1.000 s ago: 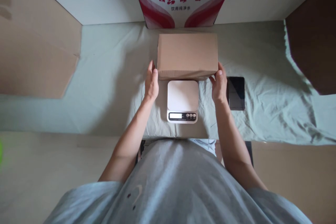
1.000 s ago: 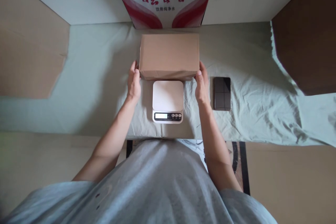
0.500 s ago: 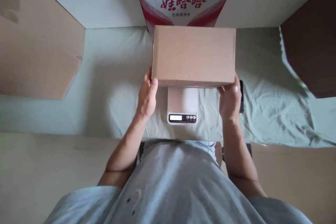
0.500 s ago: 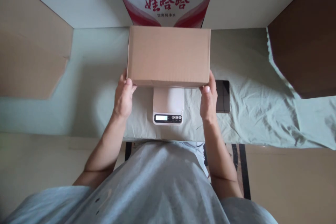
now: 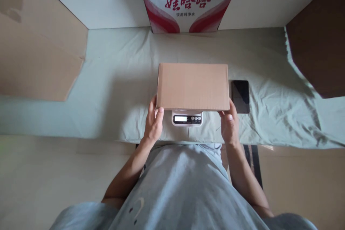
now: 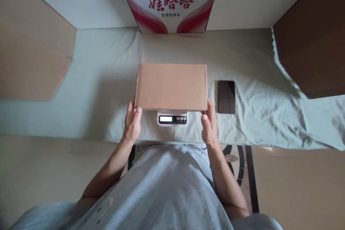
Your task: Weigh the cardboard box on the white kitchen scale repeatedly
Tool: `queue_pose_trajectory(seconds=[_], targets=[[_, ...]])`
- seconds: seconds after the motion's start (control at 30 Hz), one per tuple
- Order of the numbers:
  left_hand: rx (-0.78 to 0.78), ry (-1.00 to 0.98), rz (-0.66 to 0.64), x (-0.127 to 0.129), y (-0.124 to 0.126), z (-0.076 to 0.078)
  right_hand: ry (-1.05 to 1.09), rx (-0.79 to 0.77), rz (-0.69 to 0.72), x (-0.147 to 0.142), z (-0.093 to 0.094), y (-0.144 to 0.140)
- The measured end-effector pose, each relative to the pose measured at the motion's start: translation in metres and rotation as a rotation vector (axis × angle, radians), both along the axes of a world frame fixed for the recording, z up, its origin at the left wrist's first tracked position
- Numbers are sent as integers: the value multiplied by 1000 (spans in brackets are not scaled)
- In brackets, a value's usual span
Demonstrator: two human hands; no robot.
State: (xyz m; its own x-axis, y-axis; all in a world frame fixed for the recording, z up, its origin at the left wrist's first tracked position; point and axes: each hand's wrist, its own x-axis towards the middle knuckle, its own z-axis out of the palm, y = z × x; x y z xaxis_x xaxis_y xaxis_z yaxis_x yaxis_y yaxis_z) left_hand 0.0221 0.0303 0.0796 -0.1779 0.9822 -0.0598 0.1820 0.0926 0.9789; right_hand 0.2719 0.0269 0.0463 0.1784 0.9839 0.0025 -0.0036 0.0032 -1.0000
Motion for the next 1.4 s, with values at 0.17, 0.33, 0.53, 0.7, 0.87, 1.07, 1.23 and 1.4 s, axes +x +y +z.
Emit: queue_pose_trajectory(seconds=[0.17, 0.33, 0.53, 0.7, 0.87, 1.07, 1.23, 1.4], targets=[[2, 44, 17, -7, -7, -15, 0, -1, 1, 3, -1, -3], [-10, -49, 81, -19, -5, -40, -31, -48, -42, 13, -12, -4], [-213, -105, 118, -28, -2, -69, 51, -213, -23, 17, -35, -4], [-219, -125, 137, -31, 0, -79, 80, -261, -30, 16, -41, -2], [-190, -91, 63, -34, -3, -62, 24, -218, -65, 15, -26, -4], [-61, -59, -11, -25, -13, -30, -50, -51, -69, 7, 3, -9], [-14, -96, -58, -13, -2, -16, -55, -37, -13, 1, 14, 1], [93, -99, -127, -8, 28, 0, -74, 65, -83, 3, 19, 30]])
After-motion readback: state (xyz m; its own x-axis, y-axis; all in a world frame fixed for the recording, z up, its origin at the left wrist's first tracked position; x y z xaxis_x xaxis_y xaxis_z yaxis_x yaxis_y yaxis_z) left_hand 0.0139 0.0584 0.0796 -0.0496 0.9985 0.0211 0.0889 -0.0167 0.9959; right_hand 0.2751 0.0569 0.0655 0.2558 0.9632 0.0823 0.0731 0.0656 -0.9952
